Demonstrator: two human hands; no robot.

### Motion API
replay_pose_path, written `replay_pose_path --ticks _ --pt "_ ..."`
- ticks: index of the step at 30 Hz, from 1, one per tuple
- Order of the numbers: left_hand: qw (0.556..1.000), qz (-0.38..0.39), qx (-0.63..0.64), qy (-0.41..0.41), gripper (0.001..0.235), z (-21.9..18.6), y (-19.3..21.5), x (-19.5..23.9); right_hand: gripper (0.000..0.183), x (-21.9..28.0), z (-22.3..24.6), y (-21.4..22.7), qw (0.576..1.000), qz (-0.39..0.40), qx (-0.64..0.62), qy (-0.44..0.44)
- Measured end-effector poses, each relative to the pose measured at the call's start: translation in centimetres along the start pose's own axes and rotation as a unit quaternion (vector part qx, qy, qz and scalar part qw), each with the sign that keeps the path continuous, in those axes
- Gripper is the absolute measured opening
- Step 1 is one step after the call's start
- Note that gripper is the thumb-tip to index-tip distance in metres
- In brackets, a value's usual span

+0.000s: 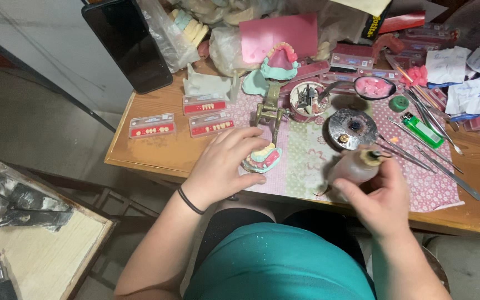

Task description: The person works on a dental cast mounted in an articulator, using a small metal tool to adjust pink material on the lower jaw. They then use a rotary tool to grind a small tooth-shaped object and later apply pink material to the upper jaw with a brush, pressing it into place with their fingers.

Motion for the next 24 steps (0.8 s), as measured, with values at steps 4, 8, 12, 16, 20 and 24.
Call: replay_pose_path --ticks 4,8,12,16,20,24 --pt "0.998 -0.023 0.051 -0.02 0.071 -0.9 1.1 -1.2 0.066 0.3 0.4 -2.3 0.984 0.085 -0.13 0.084" --pt "0.993 -0.067 0.094 0.011 0.079 -0.6 1.5 -1.5 0.068 0.3 0.0 -3.2 0.982 0.121 -0.124 0.072" --pt "0.979 -0.145 0.133 0.059 0.086 -0.1 1.7 -1.2 0.067 1.2 2.6 -4.0 0.981 0.132 -0.116 0.084" --pt "0.987 -0.115 0.068 0.087 0.078 -0.6 2.0 -1.4 0.073 2.3 3.8 -4.9 0.988 0.106 0.044 0.107" --pt "0.973 -0.155 0.122 0.117 0.08 -0.7 2.1 -1.1 0.075 2.3 4.4 -5.3 0.987 0.115 0.052 0.104" --pt "0.952 -0.188 0.167 0.174 0.086 -0.7 1.9 -0.7 0.077 2.0 4.5 -6.0 0.987 0.136 0.028 0.078"
Point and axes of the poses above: each hand's wrist, its own x-axis away from the middle knuckle, its own y-axis out of the back of the hand, z = x × y, the point moved 6 cm from there along -x, towards the middle knuckle, and after that the axes turned 14 degrees about -y, right-handed, at the moved point
